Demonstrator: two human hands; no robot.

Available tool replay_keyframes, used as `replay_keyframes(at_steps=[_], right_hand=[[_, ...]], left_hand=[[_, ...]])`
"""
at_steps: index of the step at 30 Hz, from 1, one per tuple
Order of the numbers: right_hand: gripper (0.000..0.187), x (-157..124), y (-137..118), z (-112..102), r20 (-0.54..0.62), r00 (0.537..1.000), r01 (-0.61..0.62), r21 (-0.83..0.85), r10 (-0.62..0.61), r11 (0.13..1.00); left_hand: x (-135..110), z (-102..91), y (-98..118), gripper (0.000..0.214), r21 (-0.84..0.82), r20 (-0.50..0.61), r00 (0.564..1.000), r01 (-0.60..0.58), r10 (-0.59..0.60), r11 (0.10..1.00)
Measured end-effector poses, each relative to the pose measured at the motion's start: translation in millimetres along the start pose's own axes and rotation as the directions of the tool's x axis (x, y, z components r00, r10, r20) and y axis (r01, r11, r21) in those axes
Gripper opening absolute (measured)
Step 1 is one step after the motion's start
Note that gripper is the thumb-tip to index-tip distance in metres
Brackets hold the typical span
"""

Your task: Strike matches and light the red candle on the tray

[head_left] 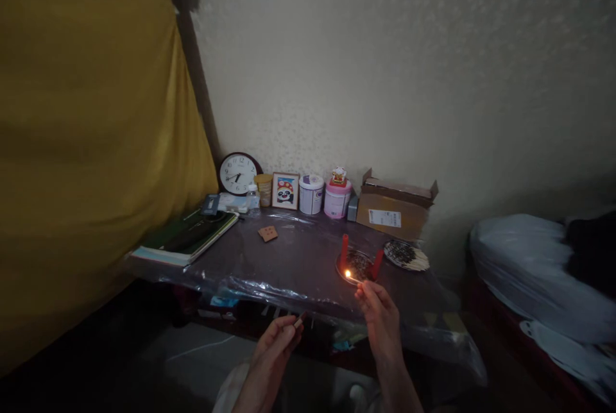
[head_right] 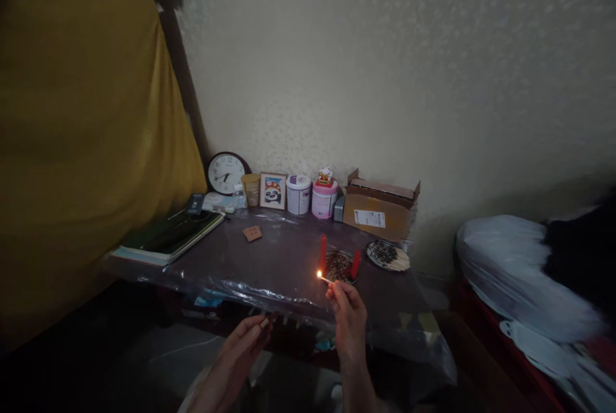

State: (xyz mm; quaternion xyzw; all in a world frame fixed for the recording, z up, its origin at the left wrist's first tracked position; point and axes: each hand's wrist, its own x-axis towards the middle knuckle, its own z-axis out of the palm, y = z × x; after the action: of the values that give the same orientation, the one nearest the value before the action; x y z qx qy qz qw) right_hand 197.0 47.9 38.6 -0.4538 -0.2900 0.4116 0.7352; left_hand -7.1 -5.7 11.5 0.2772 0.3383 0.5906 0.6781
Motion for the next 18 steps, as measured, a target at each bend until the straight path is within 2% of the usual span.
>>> replay_keyframes(at_steps=[6, 11, 14, 18], right_hand=[[0.024, 5.7, -2.3, -5.4, 0.029, 1.000, 0.008, -0.007, -0.007, 1.000], [0.024, 11.7, -5.2, -6.1, 0.037, 0.999, -0.004, 0.005, 0.004, 1.000], [0.023, 15.9, -6.7, -5.7, 0.050, 0.998, -0.023, 0.007, 0.023, 1.000], [0.019, 22.0, -10.6, -1.6, 0.063, 0.997, -0.047, 0.006, 0.046, 0.999]], left_hand=[[2.3, 4.7, 0.8, 0.023, 0.005, -0.017, 1.000, 0.020, -0.020, 1.000], [4.8, 8.0, 1.8, 0.021, 0.006, 0.013, 1.000, 0.027, -0.027, 1.000], [11.2, 7.2, 0.6, 0.021, 0.016, 0.012, 0.999, 0.030, -0.030, 0.999], [27.6, 4.1, -2.1, 0.022, 0.038, 0.014, 1.000, -0.025, 0.025, 0.999]])
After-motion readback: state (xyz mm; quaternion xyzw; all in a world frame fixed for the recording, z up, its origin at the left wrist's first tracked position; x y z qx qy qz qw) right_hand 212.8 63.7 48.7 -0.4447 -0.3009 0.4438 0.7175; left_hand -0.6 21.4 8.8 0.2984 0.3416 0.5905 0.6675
